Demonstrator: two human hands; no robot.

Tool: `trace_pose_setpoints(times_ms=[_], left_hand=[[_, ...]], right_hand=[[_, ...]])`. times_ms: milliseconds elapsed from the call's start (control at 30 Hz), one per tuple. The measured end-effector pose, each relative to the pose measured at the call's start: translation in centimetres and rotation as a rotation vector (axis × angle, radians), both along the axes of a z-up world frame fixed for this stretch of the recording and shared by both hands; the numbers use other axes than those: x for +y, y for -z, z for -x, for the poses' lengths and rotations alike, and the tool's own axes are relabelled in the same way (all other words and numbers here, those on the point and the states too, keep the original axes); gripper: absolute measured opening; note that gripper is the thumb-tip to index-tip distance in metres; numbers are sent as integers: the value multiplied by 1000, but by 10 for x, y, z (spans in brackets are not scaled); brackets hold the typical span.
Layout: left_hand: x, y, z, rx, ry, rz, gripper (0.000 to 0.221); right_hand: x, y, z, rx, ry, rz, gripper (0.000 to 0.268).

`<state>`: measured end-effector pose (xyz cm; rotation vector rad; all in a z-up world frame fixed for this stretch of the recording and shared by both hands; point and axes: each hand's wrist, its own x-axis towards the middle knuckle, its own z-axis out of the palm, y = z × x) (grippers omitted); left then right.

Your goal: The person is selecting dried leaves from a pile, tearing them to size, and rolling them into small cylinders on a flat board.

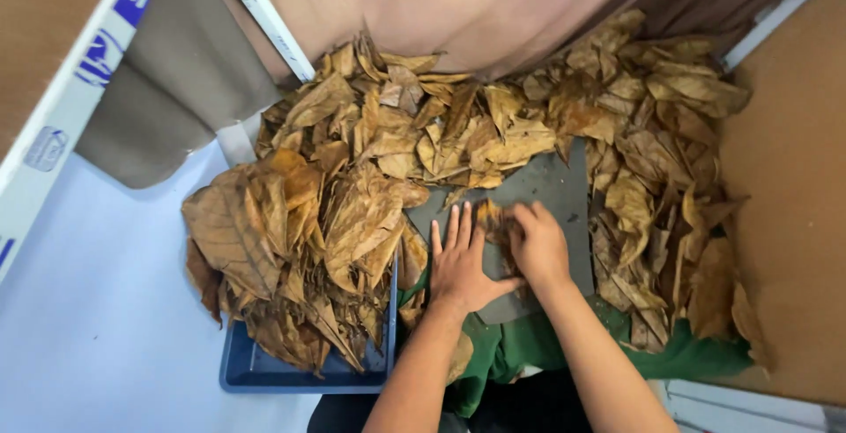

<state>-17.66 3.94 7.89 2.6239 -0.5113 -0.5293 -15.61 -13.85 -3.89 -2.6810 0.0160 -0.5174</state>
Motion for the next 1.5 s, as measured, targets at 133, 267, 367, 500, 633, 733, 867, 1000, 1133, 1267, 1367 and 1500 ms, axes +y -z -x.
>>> trace_pose_setpoints(times_ms=[133, 267, 367, 500, 633, 733, 867, 1000, 1133, 1267, 1367, 1500], left_hand=[[1, -2, 1, -22, 8, 3, 119], [2, -6, 4, -33, 13, 0, 119], [0, 0, 1, -39, 12, -11, 119], [-1, 7, -2, -26, 12, -34, 123], [-3, -1, -6, -25, -1, -62, 116], [-1, -3, 1, -6, 3, 0, 119], [-1, -6, 2, -33, 16, -13, 122], [0, 7, 0, -62, 13, -4, 128], [-2, 12, -2, -69, 21, -14, 126], [-2, 5, -2, -49, 7, 16, 125], [0, 3, 1, -50, 9, 37, 122], [0, 7, 0, -72, 30, 11, 126]], right_hand=[[-4, -7, -38, -63, 22, -2, 26], [2, -57, 15, 18, -82, -84, 17], [4, -83, 64, 89, -142, -156, 15], [3, -41, 61, 92, -139, -236, 17], [-4, -6, -16, 13, -83, -217, 14], [-3, -4, -44, -38, -16, -103, 15], [2, -42, -8, -46, -53, -111, 20], [5, -91, 76, 149, -115, -195, 23], [6, -49, 65, 175, -93, -265, 23], [-1, -25, -6, 27, -84, -41, 12], [-5, -8, -44, -75, -77, 39, 15], [-12, -23, -31, -79, -147, -102, 17]])
